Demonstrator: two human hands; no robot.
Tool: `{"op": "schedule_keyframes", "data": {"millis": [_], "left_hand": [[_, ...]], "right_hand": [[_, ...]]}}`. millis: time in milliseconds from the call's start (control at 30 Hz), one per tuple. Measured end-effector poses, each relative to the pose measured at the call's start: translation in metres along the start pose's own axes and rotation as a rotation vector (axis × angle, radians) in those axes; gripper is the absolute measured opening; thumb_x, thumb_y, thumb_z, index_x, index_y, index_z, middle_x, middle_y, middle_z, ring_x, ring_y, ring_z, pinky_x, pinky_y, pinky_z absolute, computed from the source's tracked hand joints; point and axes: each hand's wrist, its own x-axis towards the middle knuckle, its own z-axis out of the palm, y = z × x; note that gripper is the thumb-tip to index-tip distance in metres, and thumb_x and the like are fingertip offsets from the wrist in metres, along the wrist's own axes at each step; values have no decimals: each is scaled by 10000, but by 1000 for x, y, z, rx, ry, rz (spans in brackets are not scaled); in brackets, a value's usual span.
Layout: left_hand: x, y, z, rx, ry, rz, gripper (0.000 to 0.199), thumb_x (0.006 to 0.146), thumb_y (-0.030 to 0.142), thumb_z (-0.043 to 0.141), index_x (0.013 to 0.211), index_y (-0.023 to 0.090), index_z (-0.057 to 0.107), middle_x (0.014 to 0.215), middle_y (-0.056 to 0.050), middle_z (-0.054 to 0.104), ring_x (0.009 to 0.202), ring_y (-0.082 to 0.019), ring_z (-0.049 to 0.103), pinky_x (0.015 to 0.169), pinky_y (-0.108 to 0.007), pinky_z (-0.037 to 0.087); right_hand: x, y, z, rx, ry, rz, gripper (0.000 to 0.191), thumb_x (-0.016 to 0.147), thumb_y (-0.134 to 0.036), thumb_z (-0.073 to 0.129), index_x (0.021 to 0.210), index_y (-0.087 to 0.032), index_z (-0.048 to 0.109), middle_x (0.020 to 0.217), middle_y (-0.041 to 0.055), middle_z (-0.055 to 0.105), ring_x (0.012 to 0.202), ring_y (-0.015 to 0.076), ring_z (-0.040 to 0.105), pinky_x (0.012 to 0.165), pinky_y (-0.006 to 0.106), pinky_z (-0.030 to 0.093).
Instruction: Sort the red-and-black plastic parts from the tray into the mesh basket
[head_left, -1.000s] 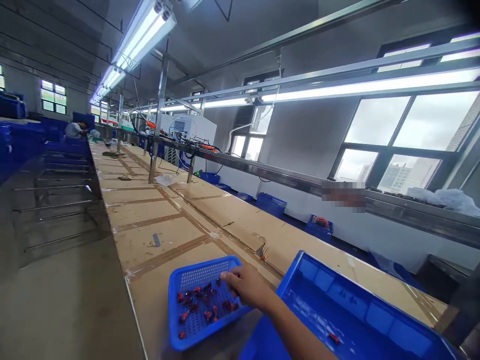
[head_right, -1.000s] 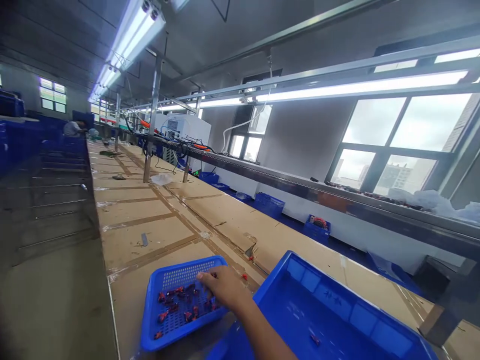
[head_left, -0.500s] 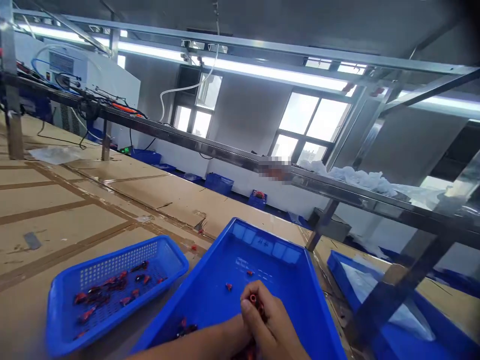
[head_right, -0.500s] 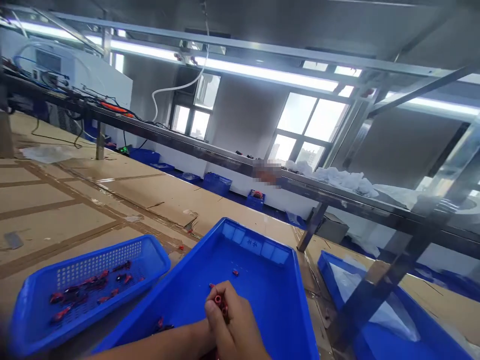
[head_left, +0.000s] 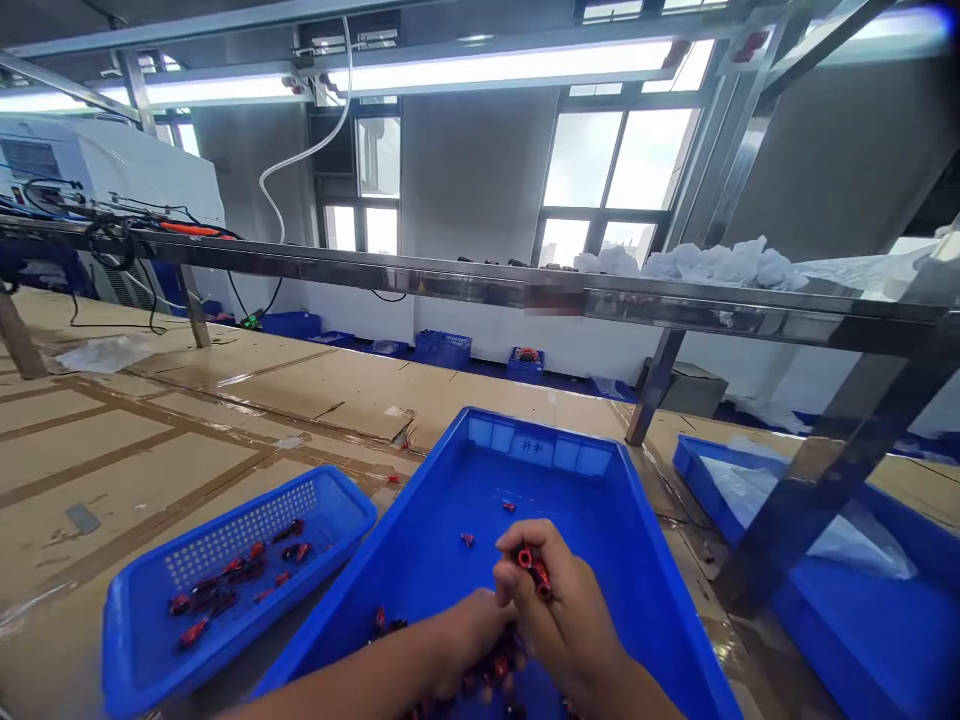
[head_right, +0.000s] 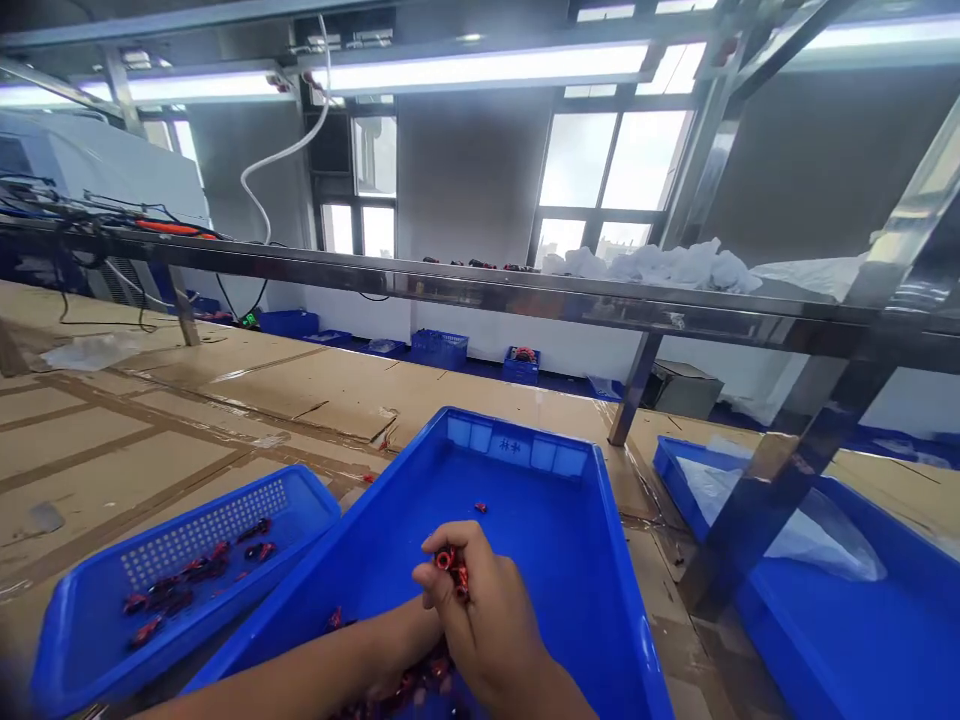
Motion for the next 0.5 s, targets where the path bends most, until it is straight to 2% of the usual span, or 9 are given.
{"op": "schedule_keyframes", "data": {"millis": [133,300,367,433,500], "left_hand": [[-5,6,4,-40,15,-63,400,774,538,467,692,162,578,671,-31,533,439,-101,461,288,-182,293],[-9,7,5,-30,25,-34,403,789,535,461,724,155,580,685,-33,543,433,-87,457,288,-164,297],[-10,7,4,-29,42,-52,344,782,481,466,741,159,580,690,-31,548,435,-88,465,300,-159,296],[-11,9,4,-36,42,-87,249,734,397,510,742,158,580,676,-24,549,422,-84,460,318,-166,317],[-12,12,4,-36,37,-107,175,663,317,569,736,158,577,653,-10,547,402,-78,445,342,-191,365]], "right_hand": [[6,-3,-9,-9,-63,71,197,945,-425,470,1004,-241,508,654,-31,643,587,136,598,581,231,413],[10,-4,-11,60,-139,140,196,932,-430,499,950,-238,534,640,-33,616,603,139,581,590,243,418],[10,-2,-8,254,-177,226,215,928,-449,493,929,-236,523,646,-38,596,503,112,524,494,222,403],[11,2,-5,553,-236,366,255,930,-482,463,898,-231,498,652,-44,578,379,74,409,361,192,328],[12,8,-2,836,-266,500,289,926,-505,447,873,-223,481,697,-30,596,330,52,340,288,173,254]]}}
